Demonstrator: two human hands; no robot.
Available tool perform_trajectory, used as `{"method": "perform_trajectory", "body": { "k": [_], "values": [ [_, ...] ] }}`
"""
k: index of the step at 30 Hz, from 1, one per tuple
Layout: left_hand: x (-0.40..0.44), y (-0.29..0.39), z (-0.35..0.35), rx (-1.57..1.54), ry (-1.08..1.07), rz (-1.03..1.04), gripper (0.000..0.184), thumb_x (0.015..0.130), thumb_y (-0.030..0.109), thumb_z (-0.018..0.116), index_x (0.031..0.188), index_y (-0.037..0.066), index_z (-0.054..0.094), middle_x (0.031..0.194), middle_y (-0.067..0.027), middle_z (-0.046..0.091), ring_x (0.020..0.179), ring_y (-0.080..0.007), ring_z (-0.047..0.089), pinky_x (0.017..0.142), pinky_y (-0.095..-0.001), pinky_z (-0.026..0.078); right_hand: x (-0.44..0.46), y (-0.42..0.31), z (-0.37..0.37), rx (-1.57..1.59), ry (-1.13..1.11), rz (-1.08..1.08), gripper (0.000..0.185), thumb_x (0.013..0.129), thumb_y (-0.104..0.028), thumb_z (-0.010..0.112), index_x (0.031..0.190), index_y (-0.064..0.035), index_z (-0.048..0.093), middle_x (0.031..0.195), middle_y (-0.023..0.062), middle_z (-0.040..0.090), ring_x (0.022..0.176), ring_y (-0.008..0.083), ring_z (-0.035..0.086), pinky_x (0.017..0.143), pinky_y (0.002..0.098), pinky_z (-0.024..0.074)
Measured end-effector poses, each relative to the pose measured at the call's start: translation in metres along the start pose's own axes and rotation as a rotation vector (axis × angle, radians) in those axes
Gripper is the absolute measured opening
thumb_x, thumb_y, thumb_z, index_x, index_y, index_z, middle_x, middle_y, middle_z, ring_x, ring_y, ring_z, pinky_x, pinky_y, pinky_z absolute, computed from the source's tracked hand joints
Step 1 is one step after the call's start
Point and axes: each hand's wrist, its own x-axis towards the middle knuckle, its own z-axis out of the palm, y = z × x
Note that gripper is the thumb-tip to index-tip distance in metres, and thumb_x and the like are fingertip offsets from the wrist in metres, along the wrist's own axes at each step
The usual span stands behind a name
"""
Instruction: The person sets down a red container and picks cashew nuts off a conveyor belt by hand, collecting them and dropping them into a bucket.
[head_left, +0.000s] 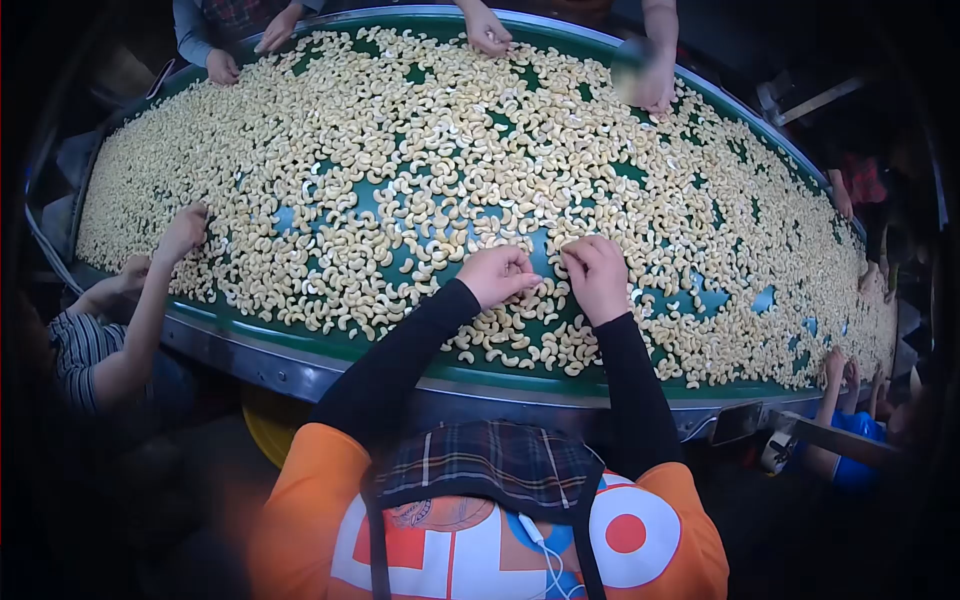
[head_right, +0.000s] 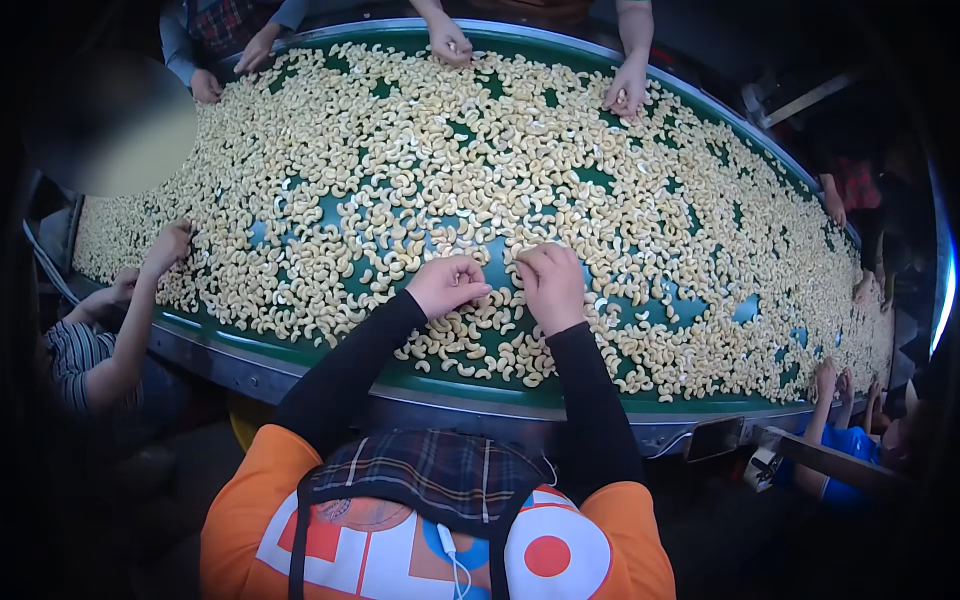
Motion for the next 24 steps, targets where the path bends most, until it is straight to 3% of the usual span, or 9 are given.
{"method": "perform_trajectory", "body": {
  "k": [1,2,5,10,13,14,17,21,24],
  "values": [
    [-0.006,-0.001,0.001,-0.298,-0.016,-0.091,0.018,0.087,0.025,0.055,0.088,0.006,0.058,0.073,-0.0038,0.057,0.062,-0.0149,0.057,0.056,-0.0232,0.044,0.011,0.001,0.007,0.001,0.065,-0.02,0.019,0.071,-0.01,0.068,0.089,-0.0059,0.062,0.083,0.0066,0.058,0.079,0.0262,0.053,0.07,0.0347,0.0432],
    [-0.013,-0.002,0.0,-0.293,-0.028,-0.084,0.018,0.087,0.025,0.055,0.088,0.006,0.058,0.073,-0.0038,0.057,0.062,-0.0149,0.057,0.056,-0.0232,0.044,0.017,0.001,0.011,0.001,0.131,-0.041,0.018,0.071,-0.01,0.068,0.087,-0.006,0.062,0.08,0.0063,0.058,0.078,0.0262,0.052,0.07,0.0347,0.0429],
    [-0.04,0.001,-0.015,-1.219,-0.131,-0.309,0.02,0.091,0.024,0.049,0.096,0.005,0.055,0.073,-0.0029,0.055,0.06,-0.0109,0.054,0.052,-0.0191,0.04,0.025,-0.005,0.018,-0.129,0.035,0.0,0.016,0.072,-0.01,0.068,0.086,-0.006,0.062,0.078,0.0065,0.057,0.076,0.0261,0.052,0.07,0.0345,0.0427],
    [-0.06,-0.033,-0.032,-1.361,-0.204,-0.202,0.019,0.093,0.022,0.046,0.097,0.005,0.052,0.076,-0.0041,0.056,0.058,-0.0113,0.053,0.048,-0.0203,0.038,0.019,-0.041,0.025,-0.066,-0.082,0.007,0.012,0.073,-0.009,0.066,0.083,-0.0063,0.061,0.076,0.0074,0.056,0.077,0.0263,0.052,0.072,0.0341,0.0425],
    [-0.068,0.018,-0.038,-1.262,0.198,-0.483,0.019,0.093,0.022,0.045,0.096,0.005,0.052,0.076,-0.0032,0.055,0.059,-0.0115,0.053,0.048,-0.0217,0.04,0.01,-0.087,0.02,0.284,-0.137,-0.032,0.009,0.075,-0.012,0.065,0.079,-0.0048,0.061,0.077,0.008,0.057,0.079,0.0255,0.054,0.071,0.0348,0.043],
    [-0.068,0.016,-0.038,-1.261,0.182,-0.483,0.019,0.093,0.022,0.045,0.096,0.005,0.052,0.076,-0.0032,0.055,0.059,-0.0115,0.053,0.048,-0.0217,0.04,0.01,-0.085,0.02,0.274,-0.128,-0.023,0.009,0.075,-0.012,0.065,0.079,-0.0048,0.061,0.077,0.008,0.057,0.079,0.0255,0.054,0.071,0.0348,0.043],
    [-0.072,-0.001,-0.043,-1.262,0.019,-0.437,0.02,0.095,0.021,0.043,0.095,0.004,0.054,0.073,-0.0039,0.056,0.066,-0.0153,0.058,0.052,-0.023,0.043,0.018,-0.058,0.023,0.277,0.046,0.082,0.01,0.079,-0.008,0.063,0.087,-0.0031,0.063,0.08,0.0077,0.059,0.07,0.0215,0.057,0.064,0.0284,0.0457],
    [-0.085,-0.028,-0.052,-1.403,-0.157,-0.394,0.021,0.095,0.021,0.042,0.096,0.004,0.055,0.074,-0.0056,0.057,0.072,-0.018,0.059,0.058,-0.0253,0.046,0.05,0.027,0.01,-0.026,0.379,0.219,0.01,0.079,-0.008,0.063,0.087,-0.0016,0.063,0.079,0.01,0.06,0.068,0.0215,0.059,0.062,0.0292,0.0476],
    [-0.097,-0.023,-0.054,-1.46,-0.091,-0.425,0.021,0.095,0.021,0.043,0.095,0.003,0.054,0.078,-0.0069,0.057,0.076,-0.0199,0.06,0.061,-0.026,0.048,0.052,0.062,0.011,-0.14,0.246,0.133,0.012,0.076,-0.009,0.063,0.086,-0.0023,0.063,0.075,0.0118,0.06,0.069,0.0244,0.06,0.063,0.0318,0.0482]
  ]
}}
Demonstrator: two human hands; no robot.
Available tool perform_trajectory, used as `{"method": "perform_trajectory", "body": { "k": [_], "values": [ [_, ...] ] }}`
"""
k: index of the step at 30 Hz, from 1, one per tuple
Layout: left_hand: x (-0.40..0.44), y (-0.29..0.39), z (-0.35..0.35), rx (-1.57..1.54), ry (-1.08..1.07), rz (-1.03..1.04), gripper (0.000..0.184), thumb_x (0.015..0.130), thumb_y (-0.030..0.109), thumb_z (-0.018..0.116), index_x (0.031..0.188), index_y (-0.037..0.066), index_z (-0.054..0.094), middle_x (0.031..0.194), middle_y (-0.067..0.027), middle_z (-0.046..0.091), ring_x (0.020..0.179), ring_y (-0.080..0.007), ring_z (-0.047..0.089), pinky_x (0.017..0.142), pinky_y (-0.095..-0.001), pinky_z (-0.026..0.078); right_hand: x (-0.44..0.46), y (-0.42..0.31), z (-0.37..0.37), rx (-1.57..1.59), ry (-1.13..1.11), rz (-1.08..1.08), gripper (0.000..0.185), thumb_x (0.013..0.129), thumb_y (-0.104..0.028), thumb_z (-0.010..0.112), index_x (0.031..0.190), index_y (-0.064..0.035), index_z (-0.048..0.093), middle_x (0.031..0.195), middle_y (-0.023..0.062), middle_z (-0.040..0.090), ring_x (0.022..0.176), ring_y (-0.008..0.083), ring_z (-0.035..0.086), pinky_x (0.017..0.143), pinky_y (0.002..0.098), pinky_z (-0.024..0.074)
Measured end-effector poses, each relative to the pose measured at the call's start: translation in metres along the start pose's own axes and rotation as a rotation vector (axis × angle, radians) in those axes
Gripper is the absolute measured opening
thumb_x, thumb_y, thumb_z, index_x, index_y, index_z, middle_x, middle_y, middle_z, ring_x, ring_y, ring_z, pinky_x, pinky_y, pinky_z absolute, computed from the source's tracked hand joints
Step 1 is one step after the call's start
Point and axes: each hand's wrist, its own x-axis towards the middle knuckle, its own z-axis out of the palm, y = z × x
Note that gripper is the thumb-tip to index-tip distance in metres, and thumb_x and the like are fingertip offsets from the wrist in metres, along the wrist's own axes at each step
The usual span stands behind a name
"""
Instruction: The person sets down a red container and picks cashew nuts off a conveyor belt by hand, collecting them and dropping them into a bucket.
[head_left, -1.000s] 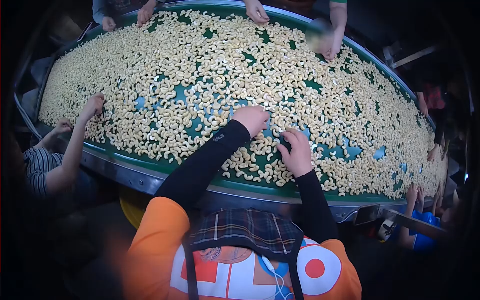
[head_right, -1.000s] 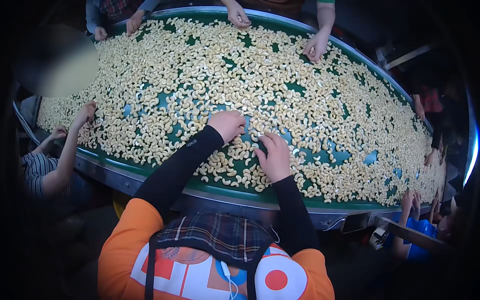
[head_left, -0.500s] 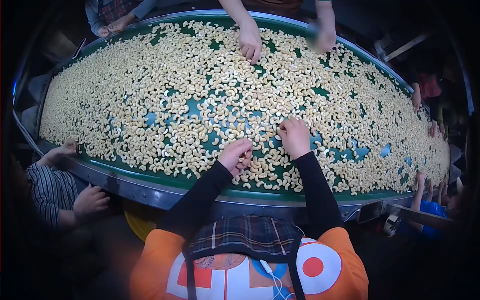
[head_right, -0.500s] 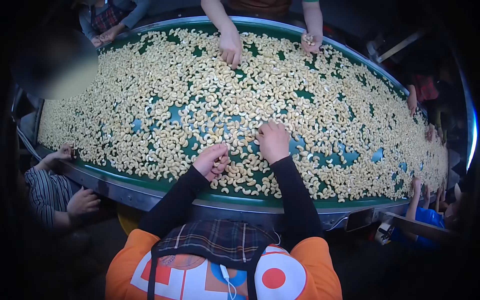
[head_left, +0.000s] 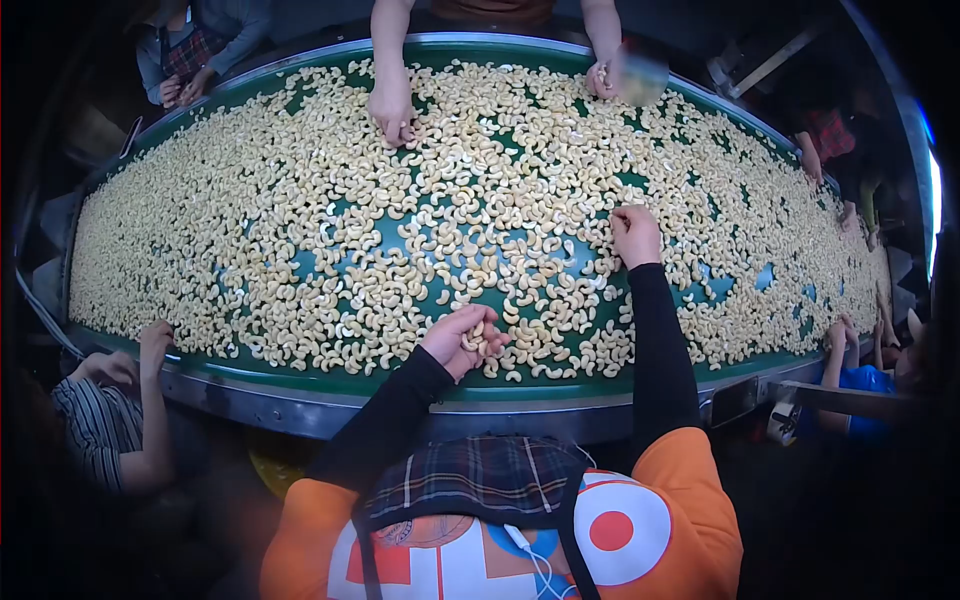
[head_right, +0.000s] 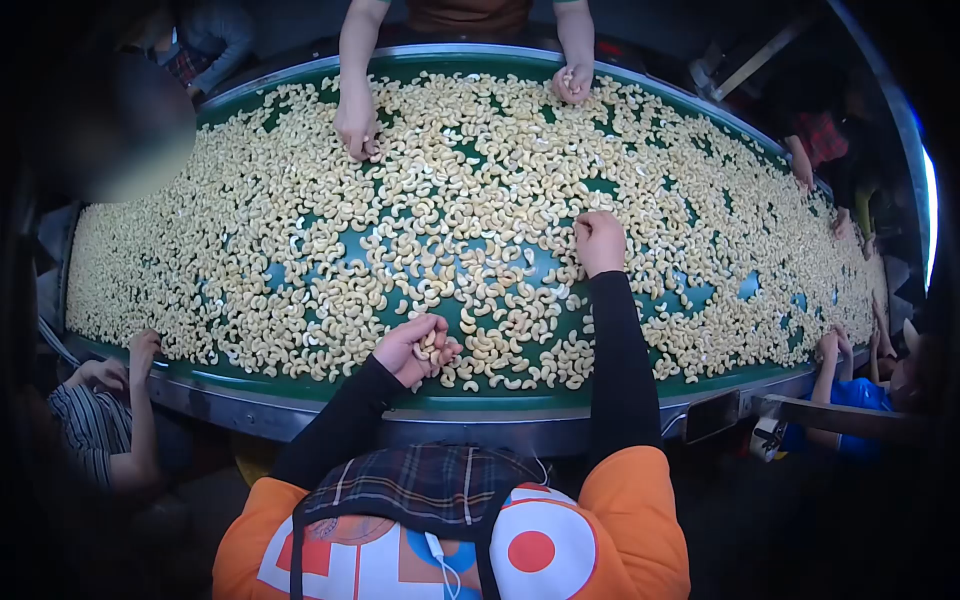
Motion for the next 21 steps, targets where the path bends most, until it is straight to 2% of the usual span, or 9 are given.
{"method": "perform_trajectory", "body": {
  "k": [1,4,8,10,12,14,18,20,21],
  "values": [
    [-0.002,0.003,0.0,-0.038,0.024,0.017,0.021,0.095,0.021,0.043,0.095,0.003,0.054,0.079,-0.0076,0.057,0.079,-0.0208,0.06,0.063,-0.0263,0.049,0.001,0.001,0.001,0.006,0.003,-0.006,0.012,0.076,-0.009,0.063,0.086,-0.0023,0.063,0.075,0.0118,0.06,0.069,0.0244,0.06,0.063,0.0318,0.0482],
    [-0.012,0.013,-0.008,-0.085,0.003,0.018,0.022,0.095,0.022,0.043,0.095,0.003,0.054,0.081,-0.0081,0.058,0.086,-0.0224,0.06,0.068,-0.0277,0.05,-0.004,-0.029,-0.01,-0.403,-0.376,0.081,0.015,0.074,-0.01,0.064,0.087,-0.0028,0.063,0.076,0.0135,0.061,0.069,0.0273,0.061,0.064,0.0352,0.0488],
    [-0.025,0.021,-0.032,-0.083,0.031,0.049,0.023,0.095,0.022,0.042,0.095,0.003,0.054,0.083,-0.0085,0.059,0.089,-0.0236,0.059,0.07,-0.0287,0.051,-0.012,-0.082,-0.021,-0.548,-0.45,0.218,0.015,0.074,-0.011,0.064,0.088,-0.004,0.063,0.079,0.0145,0.063,0.07,0.0253,0.063,0.064,0.0338,0.05],
    [-0.03,0.026,-0.028,-0.071,0.046,0.062,0.023,0.096,0.023,0.042,0.095,0.003,0.054,0.084,-0.0085,0.059,0.089,-0.0238,0.059,0.07,-0.0288,0.051,-0.027,-0.118,-0.021,-0.106,-0.319,0.198,0.018,0.075,-0.01,0.065,0.091,-0.0031,0.063,0.08,0.0151,0.064,0.071,0.0224,0.064,0.063,0.03,0.0506],
    [-0.039,0.032,-0.006,-0.128,0.16,0.069,0.022,0.096,0.023,0.042,0.095,0.003,0.054,0.084,-0.0082,0.059,0.083,-0.0205,0.059,0.065,-0.0266,0.049,-0.05,-0.16,-0.004,0.497,-0.417,0.279,0.02,0.075,-0.009,0.066,0.094,-0.0021,0.063,0.08,0.0132,0.063,0.069,0.0199,0.064,0.063,0.0258,0.0503],
    [-0.044,0.037,-0.009,-0.154,0.218,0.068,0.022,0.096,0.023,0.042,0.095,0.004,0.054,0.084,-0.008,0.059,0.08,-0.0188,0.058,0.063,-0.0255,0.048,-0.07,-0.209,0.01,0.799,-0.544,0.33,0.021,0.075,-0.009,0.068,0.094,-0.0024,0.063,0.084,0.01,0.063,0.071,0.0201,0.062,0.065,0.0261,0.0496],
    [-0.042,0.053,-0.044,-0.095,0.072,0.057,0.02,0.095,0.023,0.046,0.097,0.005,0.055,0.082,-0.0056,0.059,0.068,-0.0155,0.056,0.056,-0.0235,0.045,-0.084,-0.236,0.037,0.433,-0.342,-0.022,0.018,0.073,-0.012,0.068,0.088,-0.0033,0.063,0.084,0.0094,0.062,0.076,0.0293,0.06,0.069,0.0353,0.0479],
    [-0.036,0.083,-0.054,0.383,0.104,0.106,0.021,0.093,0.026,0.05,0.09,0.005,0.056,0.078,-0.0031,0.058,0.062,-0.014,0.055,0.054,-0.0225,0.044,-0.09,-0.244,0.04,0.366,-0.381,-0.134,0.016,0.072,-0.013,0.068,0.085,-0.0045,0.063,0.08,0.0087,0.06,0.076,0.0289,0.058,0.07,0.0359,0.0464],
    [-0.029,0.095,-0.054,0.735,0.239,0.296,0.021,0.09,0.027,0.054,0.087,0.006,0.058,0.077,-0.0035,0.059,0.06,-0.0157,0.056,0.054,-0.0249,0.045,-0.093,-0.248,0.042,0.332,-0.404,-0.187,0.015,0.072,-0.013,0.069,0.083,-0.0051,0.063,0.079,0.0083,0.059,0.075,0.0286,0.057,0.07,0.0362,0.0457]
  ]
}}
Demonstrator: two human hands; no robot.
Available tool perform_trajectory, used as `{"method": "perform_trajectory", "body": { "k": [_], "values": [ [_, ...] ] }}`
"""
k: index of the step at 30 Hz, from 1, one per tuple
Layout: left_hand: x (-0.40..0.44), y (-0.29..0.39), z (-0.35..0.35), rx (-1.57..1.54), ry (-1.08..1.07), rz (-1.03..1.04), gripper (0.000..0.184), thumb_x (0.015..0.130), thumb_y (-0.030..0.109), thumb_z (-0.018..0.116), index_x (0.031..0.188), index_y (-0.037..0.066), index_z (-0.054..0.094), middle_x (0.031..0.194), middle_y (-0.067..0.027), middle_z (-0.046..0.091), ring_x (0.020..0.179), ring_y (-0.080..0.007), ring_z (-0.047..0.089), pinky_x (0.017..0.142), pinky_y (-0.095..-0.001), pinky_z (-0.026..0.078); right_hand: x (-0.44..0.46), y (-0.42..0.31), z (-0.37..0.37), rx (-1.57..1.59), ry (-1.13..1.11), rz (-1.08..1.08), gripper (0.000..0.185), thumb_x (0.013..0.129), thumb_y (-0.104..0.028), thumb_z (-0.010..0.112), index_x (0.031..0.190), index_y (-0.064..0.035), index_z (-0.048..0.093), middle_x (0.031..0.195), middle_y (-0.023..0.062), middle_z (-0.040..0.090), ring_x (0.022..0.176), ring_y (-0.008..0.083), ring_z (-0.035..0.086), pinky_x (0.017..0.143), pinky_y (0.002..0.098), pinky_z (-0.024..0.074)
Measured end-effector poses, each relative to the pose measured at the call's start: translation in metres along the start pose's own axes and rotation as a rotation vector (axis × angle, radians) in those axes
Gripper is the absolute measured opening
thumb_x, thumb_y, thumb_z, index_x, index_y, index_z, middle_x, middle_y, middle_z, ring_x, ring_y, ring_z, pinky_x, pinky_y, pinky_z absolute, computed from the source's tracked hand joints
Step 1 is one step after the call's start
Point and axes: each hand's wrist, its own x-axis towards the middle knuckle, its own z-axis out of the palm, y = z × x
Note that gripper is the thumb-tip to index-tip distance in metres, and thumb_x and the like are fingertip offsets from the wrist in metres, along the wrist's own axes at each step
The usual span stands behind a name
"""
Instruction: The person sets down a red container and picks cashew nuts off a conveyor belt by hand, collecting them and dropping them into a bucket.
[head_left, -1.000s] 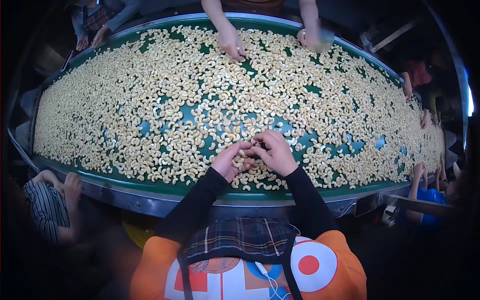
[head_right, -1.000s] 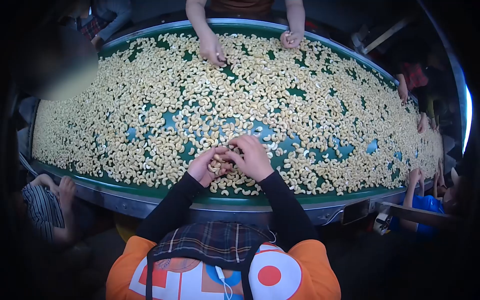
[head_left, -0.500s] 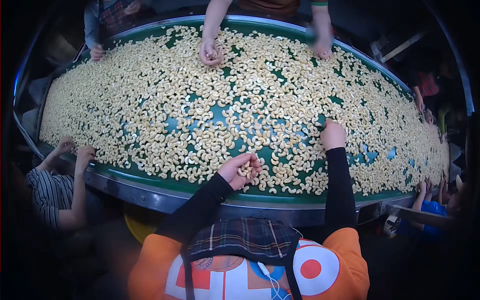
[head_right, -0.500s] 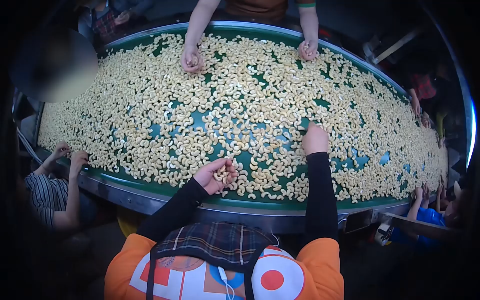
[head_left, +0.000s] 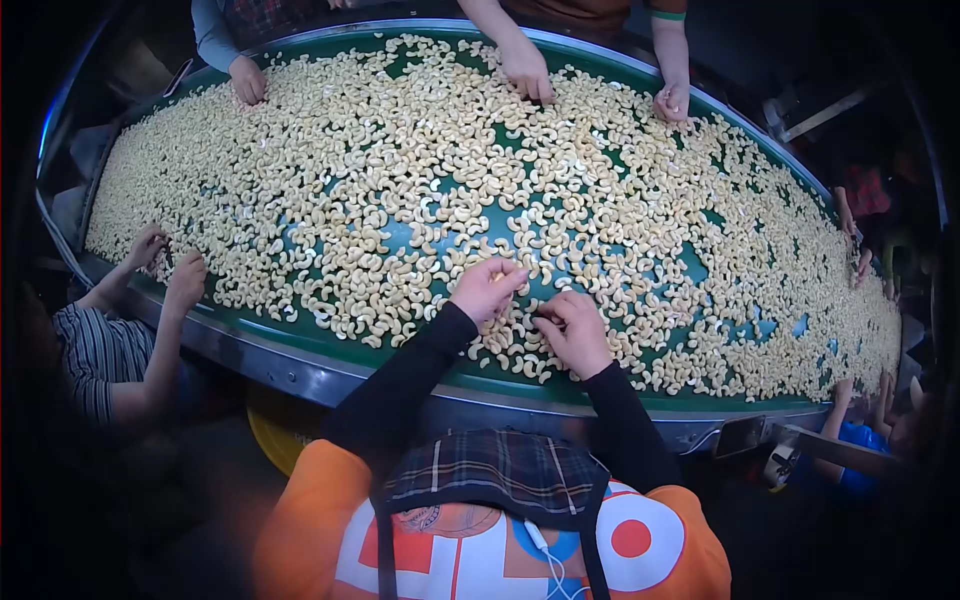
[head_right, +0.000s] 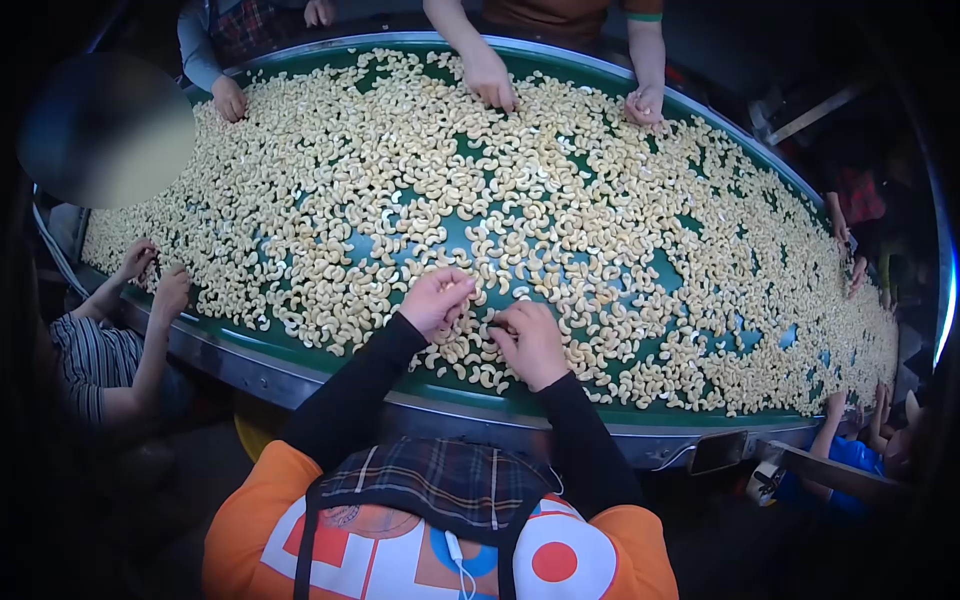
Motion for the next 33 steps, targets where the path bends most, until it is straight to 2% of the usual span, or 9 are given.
{"method": "perform_trajectory", "body": {
  "k": [4,13,16,20,23,25,29,32,33],
  "values": [
    [0.031,0.03,-0.02,0.978,0.345,0.526,0.02,0.081,0.026,0.064,0.082,0.007,0.061,0.072,-0.0069,0.06,0.06,-0.0216,0.059,0.056,-0.0326,0.047,0.006,-0.014,0.01,0.043,-0.122,0.022,0.012,0.072,-0.011,0.068,0.08,-0.0049,0.062,0.078,0.0063,0.057,0.07,0.0256,0.055,0.064,0.0331,0.0445],
    [0.006,0.024,-0.042,1.044,0.049,0.366,0.019,0.081,0.025,0.062,0.084,0.006,0.059,0.076,-0.006,0.06,0.069,-0.0223,0.061,0.054,-0.0324,0.047,0.072,-0.001,0.026,-0.015,0.109,0.096,0.012,0.071,-0.012,0.069,0.079,-0.0068,0.062,0.074,0.0054,0.056,0.078,0.0263,0.054,0.069,0.0351,0.0433],
    [-0.022,0.014,-0.062,0.019,-0.22,-0.181,0.019,0.086,0.025,0.057,0.089,0.007,0.056,0.075,-0.0029,0.058,0.066,-0.0168,0.06,0.046,-0.0254,0.042,0.08,0.007,0.044,-0.298,0.129,0.034,0.015,0.071,-0.013,0.069,0.081,-0.0053,0.061,0.073,0.0068,0.056,0.075,0.0267,0.053,0.066,0.0347,0.0436],
    [-0.054,0.004,-0.078,-0.678,-0.148,-0.176,0.016,0.09,0.023,0.053,0.094,0.008,0.053,0.068,-0.0003,0.055,0.056,-0.0104,0.054,0.041,-0.0193,0.035,0.079,-0.022,0.048,-0.15,-0.031,0.161,0.015,0.073,-0.013,0.068,0.083,-0.004,0.06,0.077,0.0075,0.056,0.075,0.0252,0.053,0.066,0.0334,0.0438],
    [-0.068,0.024,-0.075,-0.716,-0.055,-0.286,0.015,0.091,0.023,0.052,0.094,0.008,0.053,0.068,-0.0005,0.054,0.052,-0.0098,0.051,0.041,-0.0194,0.035,0.067,-0.065,0.062,0.326,-0.064,0.225,0.015,0.076,-0.014,0.067,0.085,-0.0037,0.06,0.079,0.0074,0.057,0.076,0.0234,0.054,0.067,0.0321,0.0437],
    [-0.069,0.022,-0.081,-0.731,-0.011,-0.345,0.014,0.091,0.022,0.052,0.094,0.008,0.053,0.067,-0.0007,0.054,0.05,-0.0095,0.049,0.041,-0.0194,0.035,0.066,-0.071,0.073,0.32,-0.037,0.214,0.015,0.077,-0.012,0.066,0.086,-0.0029,0.06,0.078,0.0075,0.057,0.073,0.0211,0.054,0.065,0.0303,0.0441],
    [-0.053,0.012,-0.102,-0.577,-0.225,-0.264,0.019,0.092,0.026,0.05,0.092,0.008,0.053,0.073,-0.0017,0.056,0.053,-0.0117,0.054,0.044,-0.0226,0.04,0.062,-0.07,0.085,0.264,0.022,0.186,0.014,0.078,-0.009,0.065,0.089,-0.0011,0.061,0.079,0.008,0.057,0.069,0.0169,0.054,0.063,0.0269,0.045],
    [-0.05,0.045,-0.113,0.666,0.108,0.197,0.023,0.09,0.028,0.05,0.09,0.005,0.052,0.073,-0.0051,0.057,0.06,-0.0179,0.06,0.049,-0.03,0.046,0.056,-0.07,0.086,0.187,-0.009,0.193,0.015,0.078,-0.009,0.065,0.089,-0.0006,0.061,0.08,0.0082,0.058,0.069,0.0175,0.055,0.063,0.0274,0.0456],
    [-0.044,0.044,-0.119,0.667,0.106,0.199,0.023,0.09,0.028,0.05,0.09,0.005,0.052,0.073,-0.0051,0.057,0.06,-0.0179,0.06,0.049,-0.03,0.046,0.056,-0.073,0.086,0.151,-0.012,0.181,0.014,0.078,-0.009,0.065,0.089,-0.0005,0.061,0.079,0.0079,0.058,0.069,0.0176,0.056,0.063,0.0275,0.0459]
  ]
}}
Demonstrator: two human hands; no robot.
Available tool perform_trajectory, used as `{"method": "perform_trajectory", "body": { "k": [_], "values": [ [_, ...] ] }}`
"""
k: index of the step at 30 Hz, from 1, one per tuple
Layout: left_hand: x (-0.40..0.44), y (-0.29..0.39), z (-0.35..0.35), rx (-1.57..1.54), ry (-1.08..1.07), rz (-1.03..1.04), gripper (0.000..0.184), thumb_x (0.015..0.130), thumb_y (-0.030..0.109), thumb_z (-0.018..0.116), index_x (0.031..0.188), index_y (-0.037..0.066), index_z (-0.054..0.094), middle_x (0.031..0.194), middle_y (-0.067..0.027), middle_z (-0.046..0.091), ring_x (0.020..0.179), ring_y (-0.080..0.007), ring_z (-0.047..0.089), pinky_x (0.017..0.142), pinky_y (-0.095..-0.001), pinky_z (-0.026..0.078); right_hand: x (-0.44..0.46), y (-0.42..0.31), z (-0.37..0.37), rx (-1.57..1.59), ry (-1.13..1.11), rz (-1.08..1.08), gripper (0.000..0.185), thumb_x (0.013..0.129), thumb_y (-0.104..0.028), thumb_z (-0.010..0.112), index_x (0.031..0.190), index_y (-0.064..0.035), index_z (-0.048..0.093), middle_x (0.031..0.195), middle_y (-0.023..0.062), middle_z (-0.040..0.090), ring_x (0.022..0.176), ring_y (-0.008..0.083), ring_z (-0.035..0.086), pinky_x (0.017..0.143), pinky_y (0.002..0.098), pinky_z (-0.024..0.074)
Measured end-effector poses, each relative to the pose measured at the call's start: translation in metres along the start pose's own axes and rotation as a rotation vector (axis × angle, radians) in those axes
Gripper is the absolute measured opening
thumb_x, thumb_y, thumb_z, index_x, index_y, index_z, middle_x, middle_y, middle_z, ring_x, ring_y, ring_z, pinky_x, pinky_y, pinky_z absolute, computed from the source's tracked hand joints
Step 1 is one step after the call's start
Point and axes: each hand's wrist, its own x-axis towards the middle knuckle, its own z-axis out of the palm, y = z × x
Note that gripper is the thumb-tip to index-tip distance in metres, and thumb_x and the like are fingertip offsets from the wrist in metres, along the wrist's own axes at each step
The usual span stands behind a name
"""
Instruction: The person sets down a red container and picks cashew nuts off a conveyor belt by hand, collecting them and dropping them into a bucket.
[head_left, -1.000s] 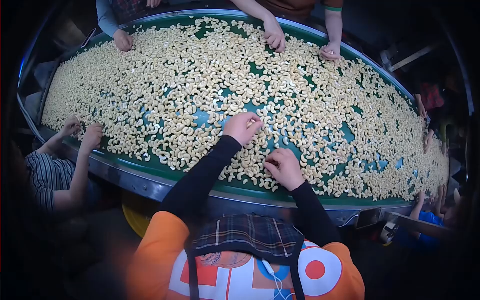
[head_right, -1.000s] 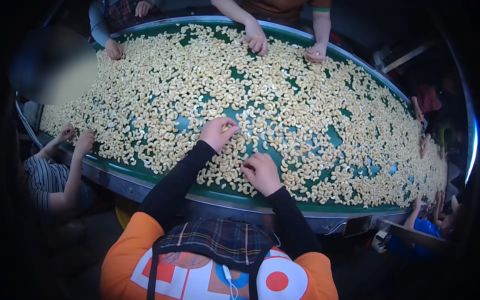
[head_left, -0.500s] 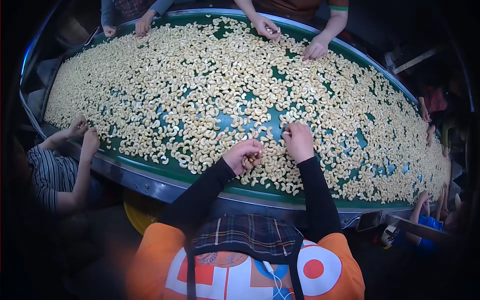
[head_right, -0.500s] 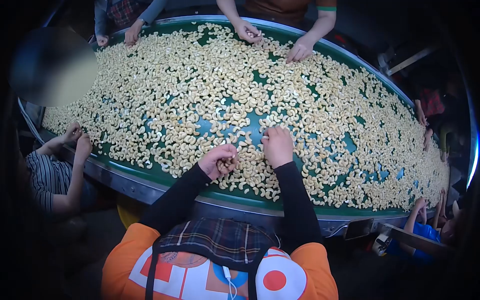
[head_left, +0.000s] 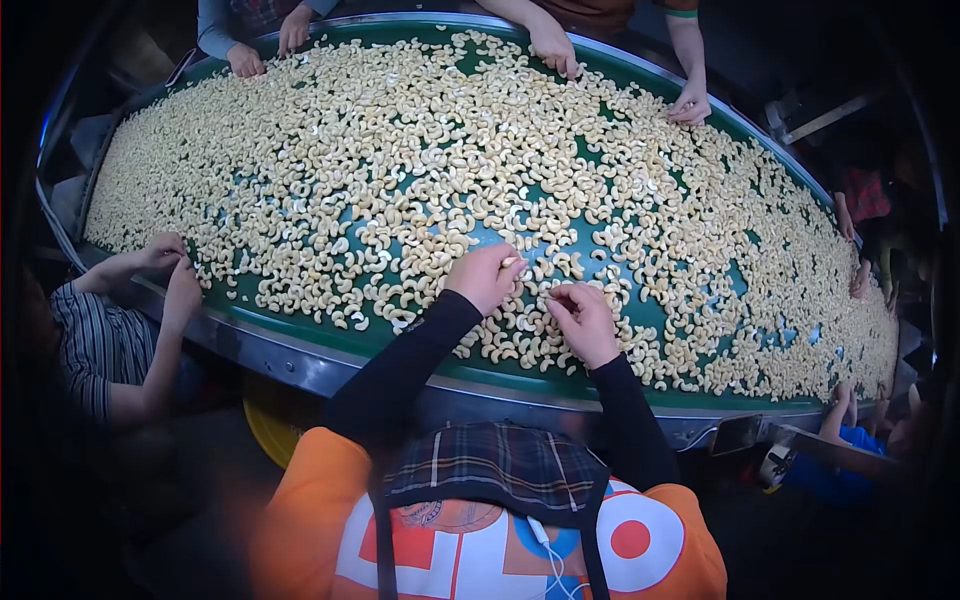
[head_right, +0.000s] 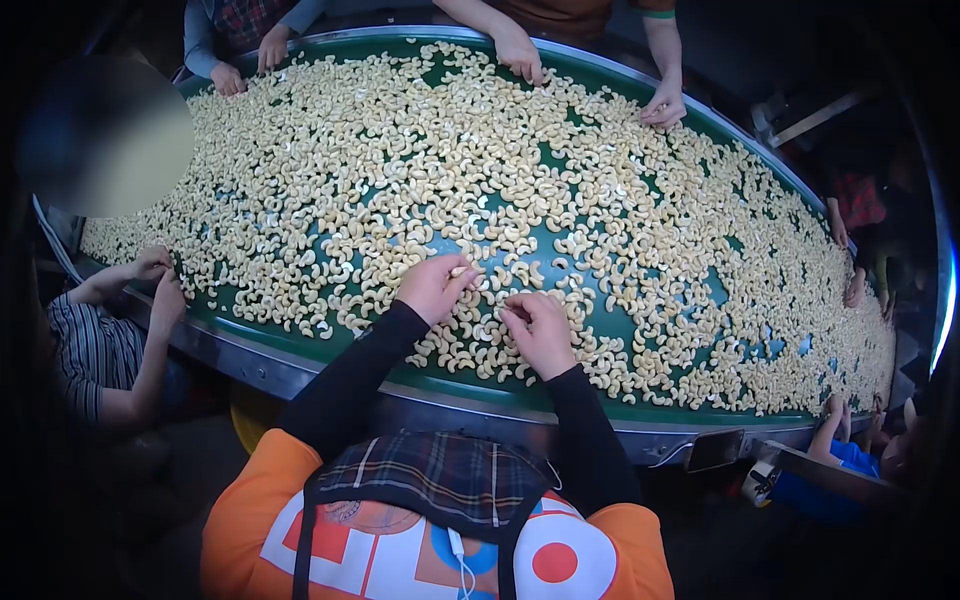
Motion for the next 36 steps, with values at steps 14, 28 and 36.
{"method": "perform_trajectory", "body": {
  "k": [14,28,36],
  "values": [
    [0.001,-0.033,-0.034,0.211,-0.224,0.157,0.022,0.09,0.027,0.047,0.089,0.005,0.051,0.071,-0.0077,0.059,0.061,-0.02,0.06,0.05,-0.0304,0.045,0.011,-0.006,0.036,0.03,0.062,0.159,0.014,0.076,-0.009,0.066,0.087,-0.0014,0.062,0.077,0.0074,0.06,0.073,0.0206,0.059,0.067,0.0294,0.0467],
    [-0.035,-0.082,-0.118,-0.15,0.084,-0.102,0.022,0.091,0.027,0.05,0.086,0.006,0.055,0.067,-0.0057,0.058,0.05,-0.0164,0.057,0.044,-0.0257,0.042,0.034,-0.052,0.08,-0.346,0.162,-0.117,0.029,0.072,-0.017,0.069,0.098,-0.0071,0.06,0.102,0.0091,0.056,0.097,0.0283,0.05,0.083,0.0382,0.0403],
    [-0.019,-0.092,-0.119,0.659,0.057,0.177,0.023,0.09,0.027,0.051,0.09,0.005,0.056,0.069,-0.0071,0.06,0.051,-0.0181,0.058,0.045,-0.0282,0.044,0.045,-0.091,0.111,-0.289,0.157,-0.181,0.027,0.072,-0.017,0.069,0.095,-0.0075,0.061,0.097,0.0076,0.057,0.095,0.0277,0.05,0.082,0.0391,0.0405]
  ]
}}
